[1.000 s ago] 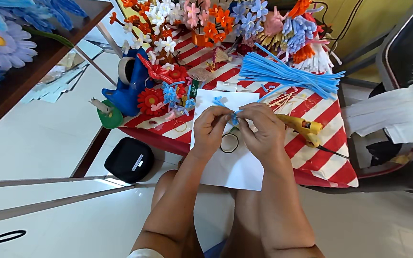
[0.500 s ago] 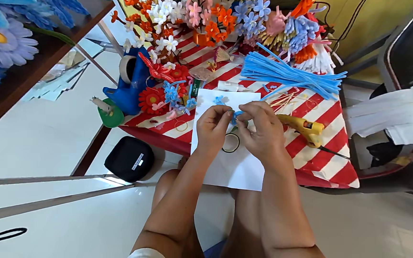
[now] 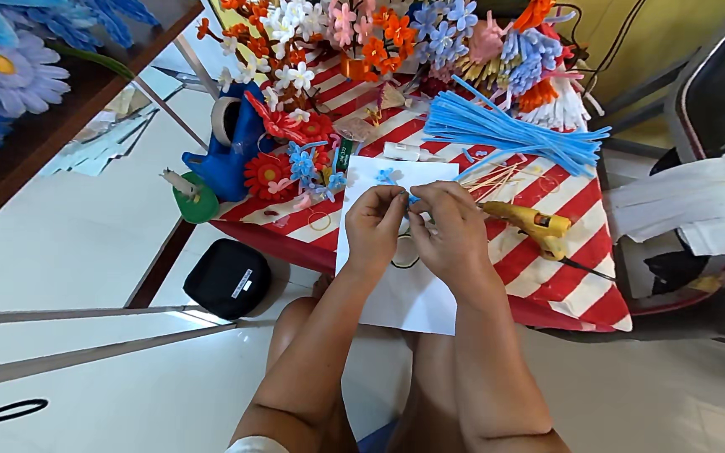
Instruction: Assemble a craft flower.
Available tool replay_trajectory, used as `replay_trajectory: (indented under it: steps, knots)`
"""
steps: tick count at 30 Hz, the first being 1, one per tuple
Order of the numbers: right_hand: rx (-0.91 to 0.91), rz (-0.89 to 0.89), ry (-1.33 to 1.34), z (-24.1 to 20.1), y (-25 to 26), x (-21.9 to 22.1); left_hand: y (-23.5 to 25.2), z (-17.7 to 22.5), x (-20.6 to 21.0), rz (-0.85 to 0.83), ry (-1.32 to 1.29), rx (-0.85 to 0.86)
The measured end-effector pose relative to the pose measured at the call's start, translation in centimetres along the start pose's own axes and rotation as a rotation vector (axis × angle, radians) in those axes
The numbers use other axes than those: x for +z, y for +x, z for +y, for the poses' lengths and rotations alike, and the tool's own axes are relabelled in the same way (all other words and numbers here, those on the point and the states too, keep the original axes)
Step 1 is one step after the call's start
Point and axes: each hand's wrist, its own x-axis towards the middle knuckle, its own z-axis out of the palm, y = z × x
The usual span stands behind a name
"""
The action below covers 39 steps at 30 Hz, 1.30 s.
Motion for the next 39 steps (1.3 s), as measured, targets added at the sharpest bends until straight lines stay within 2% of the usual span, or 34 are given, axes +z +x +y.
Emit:
replay_trajectory:
  steps: [5, 12, 23, 39]
  knots:
    - [0.041, 0.014, -0.021, -0.1, -0.1, 0.0, 0.2, 0.1, -0.4, -0.009, 0.01, -0.005]
    - [0.059, 0.019, 0.016, 0.1, -0.2, -0.3, 0.5, 0.1, -0.8, -0.059, -0.131, -0.06]
    - [0.092, -0.006, 0.153, 0.4, -0.2, -1.2, 0.9, 0.1, -1.8, -0.207, -0.284, -0.063]
    - [0.145, -0.034, 0.229, 0.8, -0.3, -1.1, 1.2, 0.2, -2.1, -0.184, -0.182, -0.135]
